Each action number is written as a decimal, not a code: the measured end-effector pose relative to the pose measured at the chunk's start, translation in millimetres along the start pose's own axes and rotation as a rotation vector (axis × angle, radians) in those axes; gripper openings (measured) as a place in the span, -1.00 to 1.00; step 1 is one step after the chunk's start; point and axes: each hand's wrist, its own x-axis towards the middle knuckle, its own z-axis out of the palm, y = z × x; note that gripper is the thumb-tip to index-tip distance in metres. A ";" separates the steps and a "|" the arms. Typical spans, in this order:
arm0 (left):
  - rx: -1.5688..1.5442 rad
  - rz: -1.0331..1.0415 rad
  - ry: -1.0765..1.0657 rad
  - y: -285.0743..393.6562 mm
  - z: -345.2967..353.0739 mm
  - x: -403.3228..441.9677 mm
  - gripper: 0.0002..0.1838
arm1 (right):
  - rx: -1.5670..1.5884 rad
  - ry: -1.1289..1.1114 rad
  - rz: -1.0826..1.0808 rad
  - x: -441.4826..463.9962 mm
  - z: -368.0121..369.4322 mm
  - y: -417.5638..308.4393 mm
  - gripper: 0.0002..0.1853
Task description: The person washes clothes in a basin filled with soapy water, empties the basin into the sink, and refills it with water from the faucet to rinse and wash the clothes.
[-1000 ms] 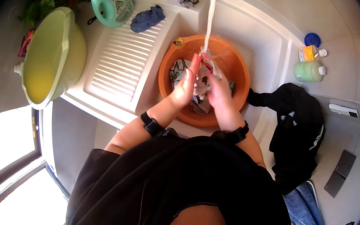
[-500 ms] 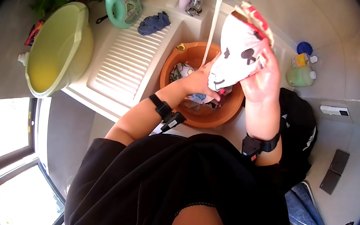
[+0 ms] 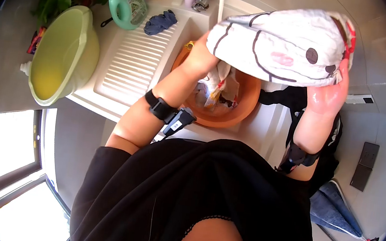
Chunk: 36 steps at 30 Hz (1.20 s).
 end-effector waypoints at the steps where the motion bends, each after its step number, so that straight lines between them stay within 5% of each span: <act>1: -0.048 0.068 -0.080 4.1 -4.1 3.3 -0.55 | -0.198 0.373 -0.107 -4.2 13.6 4.6 -0.51; 7: 0.054 0.134 -0.050 51.6 24.3 1.1 -0.46 | -0.132 0.319 0.198 -12.7 -101.0 31.9 -0.53; 9: -0.028 0.139 -0.080 72.3 47.2 -0.9 -0.42 | -0.156 0.289 0.233 -18.7 -102.6 36.4 -0.55; 11: 0.207 -0.018 -0.115 116.1 63.9 -13.1 -0.44 | -0.208 0.237 0.231 -23.4 -90.0 36.2 -0.55; 12: -0.120 0.292 -0.224 115.0 78.7 -9.9 -0.66 | -0.245 0.282 0.210 -25.1 -79.6 34.3 -0.54; 15: -0.515 0.160 -0.468 119.9 83.6 -3.1 -0.61 | -0.293 0.284 0.118 -27.4 -58.5 20.6 -0.48; 16: -0.473 0.008 -0.286 127.4 84.6 -12.5 -0.63 | -0.261 0.165 0.086 -26.3 -71.1 15.6 -0.48; 19: -0.488 -0.031 -0.288 80.4 38.6 4.3 -0.53 | -0.424 0.158 0.059 -29.0 -89.7 17.1 -0.48; 23: -0.066 -0.005 -0.215 8.0 -33.8 -1.5 -0.52 | -0.709 0.317 0.215 -44.1 -143.7 56.8 -0.50; 25: 0.412 -0.052 -0.196 -33.2 -76.7 -14.1 -0.43 | -0.793 0.450 0.378 -55.2 -166.7 90.2 -0.55; 27: 0.882 -0.061 -0.147 -103.6 -131.8 -21.5 -0.23 | -0.994 0.319 0.430 -66.7 -217.1 130.5 -0.50; 30: 1.079 -0.501 -0.110 -90.9 -113.6 -22.8 -0.15 | -1.424 0.211 0.504 -81.8 -257.1 186.4 -0.30; 31: 1.131 -0.356 -0.075 -104.0 -110.7 -23.4 -0.14 | -1.540 0.174 0.698 -83.8 -245.3 186.7 -0.22; 33: 1.210 -0.055 -0.007 -140.0 -99.5 -25.6 -0.11 | -1.795 -0.028 0.413 -89.4 -222.4 200.8 -0.09; 36: 1.547 -0.089 -0.451 -148.1 -68.2 -48.4 -0.06 | -2.022 -0.432 0.614 -79.9 -201.8 217.0 0.00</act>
